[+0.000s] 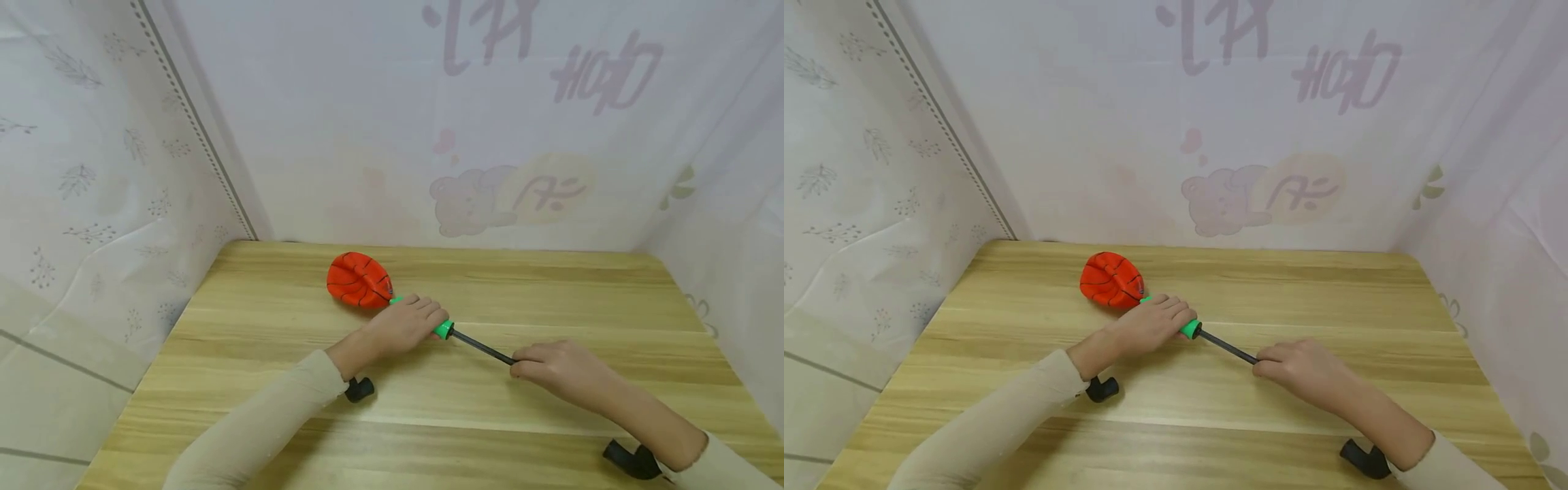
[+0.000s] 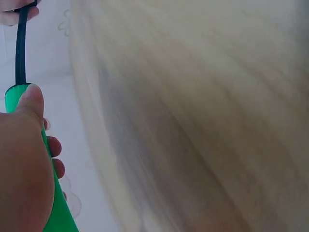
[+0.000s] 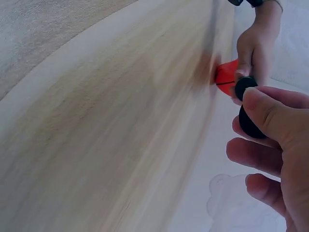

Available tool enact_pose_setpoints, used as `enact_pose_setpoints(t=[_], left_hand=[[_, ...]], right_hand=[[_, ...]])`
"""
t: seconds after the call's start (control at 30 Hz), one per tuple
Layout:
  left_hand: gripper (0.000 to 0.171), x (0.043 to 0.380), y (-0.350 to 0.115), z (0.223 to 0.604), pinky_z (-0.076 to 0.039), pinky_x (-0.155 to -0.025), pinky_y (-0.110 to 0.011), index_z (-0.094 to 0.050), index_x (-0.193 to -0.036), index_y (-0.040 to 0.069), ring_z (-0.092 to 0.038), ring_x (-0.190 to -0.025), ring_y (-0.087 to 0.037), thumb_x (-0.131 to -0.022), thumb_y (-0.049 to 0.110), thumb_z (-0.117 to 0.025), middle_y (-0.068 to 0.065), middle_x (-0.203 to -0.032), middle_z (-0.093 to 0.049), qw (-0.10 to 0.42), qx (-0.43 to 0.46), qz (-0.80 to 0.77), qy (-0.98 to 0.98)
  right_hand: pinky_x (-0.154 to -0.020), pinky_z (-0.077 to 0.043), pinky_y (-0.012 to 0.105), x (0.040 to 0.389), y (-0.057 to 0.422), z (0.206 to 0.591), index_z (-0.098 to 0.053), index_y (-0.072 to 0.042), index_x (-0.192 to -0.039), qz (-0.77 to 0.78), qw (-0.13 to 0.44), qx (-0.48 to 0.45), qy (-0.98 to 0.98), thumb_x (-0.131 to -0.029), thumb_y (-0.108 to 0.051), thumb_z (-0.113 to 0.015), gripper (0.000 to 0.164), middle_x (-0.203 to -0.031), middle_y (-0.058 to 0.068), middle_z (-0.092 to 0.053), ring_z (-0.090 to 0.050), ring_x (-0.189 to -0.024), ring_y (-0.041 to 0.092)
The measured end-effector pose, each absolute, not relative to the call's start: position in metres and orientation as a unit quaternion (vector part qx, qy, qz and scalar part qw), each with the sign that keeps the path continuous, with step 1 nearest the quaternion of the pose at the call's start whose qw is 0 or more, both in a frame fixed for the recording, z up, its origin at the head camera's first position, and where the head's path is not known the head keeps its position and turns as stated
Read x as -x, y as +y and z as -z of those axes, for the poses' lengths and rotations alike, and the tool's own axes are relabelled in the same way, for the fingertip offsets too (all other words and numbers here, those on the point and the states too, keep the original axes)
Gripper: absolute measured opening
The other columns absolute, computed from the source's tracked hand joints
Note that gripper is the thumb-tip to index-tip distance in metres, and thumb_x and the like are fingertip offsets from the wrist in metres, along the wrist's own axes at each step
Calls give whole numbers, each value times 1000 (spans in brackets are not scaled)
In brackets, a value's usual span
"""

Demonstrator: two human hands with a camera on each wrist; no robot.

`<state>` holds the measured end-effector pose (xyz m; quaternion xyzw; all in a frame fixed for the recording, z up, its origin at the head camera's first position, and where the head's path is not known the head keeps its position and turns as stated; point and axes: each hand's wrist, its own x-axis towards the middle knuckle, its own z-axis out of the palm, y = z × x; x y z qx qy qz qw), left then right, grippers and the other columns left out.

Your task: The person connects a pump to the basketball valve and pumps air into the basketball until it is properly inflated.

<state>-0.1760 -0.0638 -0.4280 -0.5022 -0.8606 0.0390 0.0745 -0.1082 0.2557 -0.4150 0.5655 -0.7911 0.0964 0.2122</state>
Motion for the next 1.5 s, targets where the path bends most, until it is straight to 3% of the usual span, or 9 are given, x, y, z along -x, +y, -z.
enact_pose_setpoints(t=[0.17, 0.33, 0.4, 0.47, 0.63, 0.73, 0.83, 1.03, 1.5], left_hand=[[37, 174, -61, 429, -43, -96, -30, -52, -129, 11, -52, -110, -15, -109, 40, -42, 2, -118, -58, 72, 500, -55, -861], [38, 174, -60, 428, -42, -96, -30, -52, -130, 11, -52, -110, -15, -109, 41, -42, 1, -116, -57, 81, 491, -71, -865], [38, 174, -59, 428, -41, -96, -30, -53, -130, 11, -52, -109, -16, -109, 41, -43, 1, -115, -57, 86, 487, -70, -867], [37, 174, -58, 428, -41, -96, -30, -53, -129, 11, -52, -109, -16, -109, 41, -43, 0, -115, -57, 88, 486, -67, -867], [35, 174, -56, 429, -40, -97, -31, -53, -129, 11, -52, -110, -17, -109, 38, -44, 0, -117, -57, 81, 485, -59, -869], [33, 175, -57, 427, -40, -97, -30, -53, -130, 11, -52, -111, -16, -109, 36, -47, 1, -117, -57, 80, 482, -62, -870], [33, 179, -59, 424, -40, -97, -30, -53, -130, 13, -52, -113, -15, -108, 37, -48, 2, -116, -56, 89, 480, -66, -870], [35, 184, -67, 418, -42, -101, -31, -54, -128, 13, -54, -113, -15, -107, 41, -48, 3, -115, -58, 101, 487, -59, -865], [34, 180, -63, 424, -41, -94, -31, -53, -126, 13, -53, -108, -16, -108, 40, -48, 2, -115, -58, 100, 493, -67, -862]], right_hand=[[-62, -56, 25, 113, 248, 415, -71, -18, -99, -82, 209, -569, -791, -113, -26, -23, 51, -98, -3, -71, -69, -79, 12], [-62, -54, 22, 129, 225, 413, -70, -15, -100, -59, 196, -584, -786, -95, -8, -66, 9, -97, -1, -70, -65, -77, 12], [-61, -52, 22, 136, 215, 412, -69, -13, -99, -49, 205, -591, -779, -78, -3, -79, 25, -94, 1, -69, -63, -74, 12], [-59, -51, 21, 143, 206, 413, -68, -12, -98, -37, 217, -596, -773, -75, -2, -81, 28, -93, 1, -69, -60, -72, 12], [-60, -49, 21, 155, 191, 417, -67, -10, -97, -21, 233, -596, -768, -98, -4, -63, 7, -92, 2, -68, -57, -70, 12], [-62, -51, 23, 158, 189, 421, -66, -9, -98, -26, 252, -595, -763, -111, -9, -37, 32, -94, 3, -68, -61, -72, 13], [-63, -53, 25, 156, 195, 423, -67, -8, -98, -35, 281, -596, -752, -113, -12, -24, 46, -93, 5, -67, -63, -73, 14], [-62, -56, 26, 142, 221, 428, -70, -7, -97, -60, 315, -603, -730, -112, -10, -34, 40, -93, 6, -69, -66, -74, 15], [-67, -58, 29, 118, 243, 428, -72, -7, -99, -51, 301, -599, -740, -111, -6, -35, 39, -96, 7, -70, -68, -79, 18]])
